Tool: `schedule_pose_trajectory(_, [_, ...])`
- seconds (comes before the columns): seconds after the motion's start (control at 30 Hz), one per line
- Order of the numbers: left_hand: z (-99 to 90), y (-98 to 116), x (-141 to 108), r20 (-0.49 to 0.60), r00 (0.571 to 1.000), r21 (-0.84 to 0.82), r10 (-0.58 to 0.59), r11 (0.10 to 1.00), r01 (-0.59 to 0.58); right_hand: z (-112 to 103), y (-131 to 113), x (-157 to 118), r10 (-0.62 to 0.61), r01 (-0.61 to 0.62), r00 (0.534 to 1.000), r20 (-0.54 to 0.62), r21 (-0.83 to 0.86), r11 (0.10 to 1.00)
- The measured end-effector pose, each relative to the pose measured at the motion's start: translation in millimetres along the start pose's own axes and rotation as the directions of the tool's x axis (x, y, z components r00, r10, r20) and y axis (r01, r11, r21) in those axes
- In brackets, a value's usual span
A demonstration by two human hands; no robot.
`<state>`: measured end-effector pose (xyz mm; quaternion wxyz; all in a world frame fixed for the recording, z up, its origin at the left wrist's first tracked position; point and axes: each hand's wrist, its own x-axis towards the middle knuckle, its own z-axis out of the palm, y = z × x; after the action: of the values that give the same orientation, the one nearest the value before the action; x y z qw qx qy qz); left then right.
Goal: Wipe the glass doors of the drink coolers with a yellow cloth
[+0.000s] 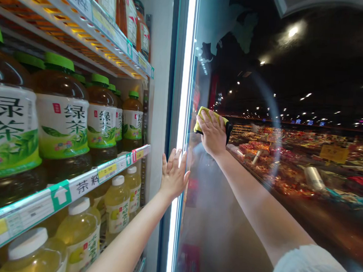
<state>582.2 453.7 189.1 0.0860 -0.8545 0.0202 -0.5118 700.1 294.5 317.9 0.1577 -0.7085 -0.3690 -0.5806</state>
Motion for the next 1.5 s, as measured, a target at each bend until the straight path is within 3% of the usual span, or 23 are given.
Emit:
schedule_pose_trajectory(0.07, [-1.3, -0.5, 0.1, -0.010, 1.000, -0.001, 0.003, 1.000, -0.003, 7.2, -8.4, -9.1, -0.119, 0.118, 0.992, 0.051, 0.020, 0.993])
schedule_pose_trajectory(0.2, [-2.7, -5.0, -2.9, -0.019, 1.000, -0.015, 0.007, 1.000, -0.007, 2.7, -5.7, -48.1, -0.375, 0.368, 0.910, 0.178, 0.070, 0.927])
schedule_pose_trajectory(0.27, [-3.0, -8.0, -3.5, -0.019, 1.000, -0.016, 0.003, 1.000, -0.004, -3.7, 2.8, -45.5, -0.348, 0.342, 0.922, 0.168, 0.064, 0.938])
schedule_pose_trajectory(0.37, [-3.4, -11.2, -1.9, -0.016, 1.000, -0.012, -0.013, 1.000, 0.013, -5.5, 10.3, -4.7, -0.143, 0.140, 0.989, 0.045, 0.056, 0.989])
schedule_pose_trajectory(0.43, [-3.7, -12.1, -0.4, -0.014, 1.000, -0.008, -0.018, 1.000, 0.018, 0.8, 7.0, 26.3, -0.050, 0.051, 0.999, -0.015, 0.078, 0.996])
schedule_pose_trajectory(0.5, [-3.6, -12.3, 0.0, -0.013, 1.000, -0.006, -0.014, 1.000, 0.014, 11.0, -2.5, 39.7, -0.028, 0.030, 0.999, -0.021, 0.083, 0.996])
schedule_pose_trajectory(0.57, [-3.2, -12.1, -1.2, -0.016, 1.000, -0.004, -0.012, 1.000, 0.012, 21.2, -15.1, 27.5, -0.078, 0.077, 0.997, 0.010, 0.075, 0.994])
schedule_pose_trajectory(0.63, [-3.1, -12.0, -3.6, -0.023, 1.000, -0.003, -0.018, 1.000, 0.018, 27.5, -26.6, -4.2, -0.171, 0.167, 0.984, 0.047, 0.080, 0.983])
schedule_pose_trajectory(0.77, [-6.1, -13.2, -7.3, -0.023, 1.000, -0.005, -0.009, 1.000, 0.009, 24.8, -32.5, -56.8, -0.344, 0.331, 0.933, 0.109, 0.118, 0.936])
schedule_pose_trajectory(0.87, [-11.1, -14.4, -3.8, -0.017, 1.000, 0.001, 0.001, 1.000, -0.001, 16.8, -24.4, -41.2, -0.337, 0.325, 0.934, 0.121, 0.109, 0.939])
schedule_pose_trajectory(1.0, [-15.8, -13.7, 3.0, -0.020, 1.000, 0.004, -0.018, 1.000, 0.018, 17.2, -24.3, -4.8, -0.145, 0.143, 0.989, 0.017, 0.080, 0.986])
schedule_pose_trajectory(1.07, [-16.1, -12.9, 1.7, -0.022, 0.999, 0.004, -0.026, 1.000, 0.026, 24.4, -33.4, -16.4, -0.142, 0.143, 0.990, -0.015, 0.072, 0.987])
schedule_pose_trajectory(1.17, [-15.4, -12.3, -6.3, -0.015, 0.999, 0.008, -0.041, 0.999, 0.041, 36.3, -48.3, -68.7, -0.257, 0.257, 0.966, 0.002, 0.059, 0.965])
schedule_pose_trajectory(1.27, [-15.3, -11.5, -12.0, 0.004, 0.999, 0.008, -0.036, 0.999, 0.036, 39.3, -48.8, -111.5, -0.419, 0.416, 0.907, 0.048, 0.067, 0.907])
schedule_pose_trajectory(1.33, [-15.5, -9.6, -10.2, 0.010, 0.999, -0.002, -0.034, 0.999, 0.034, 35.1, -39.9, -114.8, -0.489, 0.482, 0.868, 0.088, 0.094, 0.871])
schedule_pose_trajectory(1.4, [-15.0, -6.2, -5.0, 0.009, 0.999, -0.020, -0.043, 0.999, 0.043, 28.8, -29.6, -104.0, -0.457, 0.446, 0.882, 0.114, 0.107, 0.888])
schedule_pose_trajectory(1.5, [-12.0, 0.6, 0.3, 0.001, 0.999, -0.046, -0.052, 0.998, 0.052, 22.1, -23.7, -96.7, -0.272, 0.266, 0.956, 0.106, 0.070, 0.961])
